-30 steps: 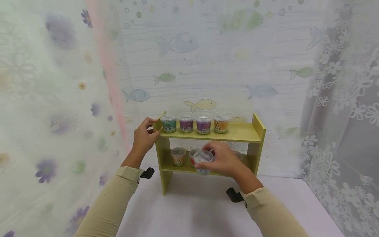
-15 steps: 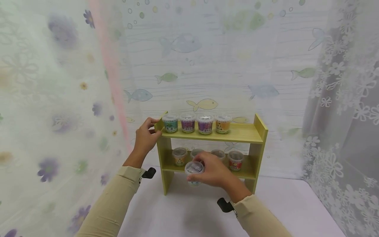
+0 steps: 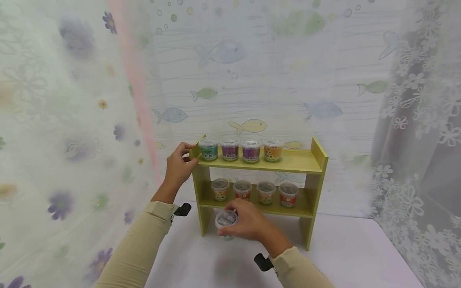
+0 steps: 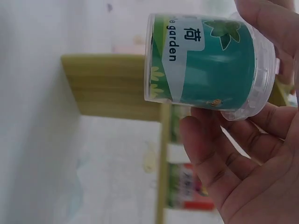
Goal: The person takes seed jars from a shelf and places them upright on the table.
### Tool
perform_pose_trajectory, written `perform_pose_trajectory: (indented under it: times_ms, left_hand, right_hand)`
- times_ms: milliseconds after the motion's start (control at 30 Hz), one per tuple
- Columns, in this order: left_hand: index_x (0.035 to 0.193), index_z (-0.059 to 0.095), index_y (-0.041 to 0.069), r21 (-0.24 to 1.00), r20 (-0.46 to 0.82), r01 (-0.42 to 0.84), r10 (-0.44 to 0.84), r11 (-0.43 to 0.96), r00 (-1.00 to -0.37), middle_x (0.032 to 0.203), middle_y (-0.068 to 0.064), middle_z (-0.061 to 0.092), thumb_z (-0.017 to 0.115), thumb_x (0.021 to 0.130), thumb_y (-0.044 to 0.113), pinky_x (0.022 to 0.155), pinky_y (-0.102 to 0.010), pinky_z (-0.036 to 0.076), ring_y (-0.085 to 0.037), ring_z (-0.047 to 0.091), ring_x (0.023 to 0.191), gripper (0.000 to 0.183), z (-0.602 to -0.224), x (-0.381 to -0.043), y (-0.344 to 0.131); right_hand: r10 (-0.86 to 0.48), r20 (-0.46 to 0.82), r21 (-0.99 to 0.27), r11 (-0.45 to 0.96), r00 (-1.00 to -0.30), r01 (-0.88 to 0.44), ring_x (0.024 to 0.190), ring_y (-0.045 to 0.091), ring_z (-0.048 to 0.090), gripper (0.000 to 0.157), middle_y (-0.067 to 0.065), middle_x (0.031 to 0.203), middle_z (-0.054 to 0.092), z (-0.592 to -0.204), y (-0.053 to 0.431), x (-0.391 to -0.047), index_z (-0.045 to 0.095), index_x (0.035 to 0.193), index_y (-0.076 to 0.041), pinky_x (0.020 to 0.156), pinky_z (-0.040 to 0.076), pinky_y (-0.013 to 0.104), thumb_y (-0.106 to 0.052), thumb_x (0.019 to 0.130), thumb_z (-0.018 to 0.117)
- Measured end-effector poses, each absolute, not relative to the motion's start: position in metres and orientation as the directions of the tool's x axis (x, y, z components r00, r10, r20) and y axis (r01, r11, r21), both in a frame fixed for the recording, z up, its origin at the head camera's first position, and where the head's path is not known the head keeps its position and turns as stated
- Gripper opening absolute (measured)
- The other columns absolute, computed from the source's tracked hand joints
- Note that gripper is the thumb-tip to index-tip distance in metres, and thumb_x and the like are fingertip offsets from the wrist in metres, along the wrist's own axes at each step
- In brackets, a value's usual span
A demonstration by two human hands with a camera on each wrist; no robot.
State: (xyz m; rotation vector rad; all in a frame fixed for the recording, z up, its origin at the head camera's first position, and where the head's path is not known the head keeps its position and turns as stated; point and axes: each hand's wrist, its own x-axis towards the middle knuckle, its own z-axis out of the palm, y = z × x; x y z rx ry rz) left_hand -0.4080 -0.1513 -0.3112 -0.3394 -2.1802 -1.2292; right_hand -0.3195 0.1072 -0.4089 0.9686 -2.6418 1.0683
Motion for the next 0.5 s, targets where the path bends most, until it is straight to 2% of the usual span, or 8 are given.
perform_pose_trajectory:
  times_ms: [300,500]
  left_hand:
    - [0.128,0.063,0.021,0.681,0.625,0.501,-0.069,0.534,-0.777,0.139,-0.013,0.065,0.066,0.094,0.009,0.083,-0.048,0.062,-0.034,0.074,0.112,0.037,-0.312,-0.409,-0.151]
    - [0.128,0.063,0.021,0.685,0.625,0.502,-0.071,0.529,-0.778,0.138,-0.014,0.065,0.066,0.094,0.009,0.082,-0.048,0.062,-0.034,0.074,0.111,0.037,-0.311,-0.408,-0.151]
  right_hand:
    - [-0.519,0.274,-0.578,0.585,-0.810,-0.570,0.096,0.008,0.059,0.068,-0.012,0.110,0.064,-0.451,0.082,-0.325,0.068,0.120,-0.022,0.082,0.052,0.030,-0.066,0.071,0.086]
    - [-0.514,0.290,-0.610,0.551,-0.808,-0.569,0.095,0.008,0.058,0.064,-0.010,0.107,0.064,-0.470,0.067,-0.328,0.069,0.115,-0.020,0.082,0.052,0.029,-0.058,0.069,0.091]
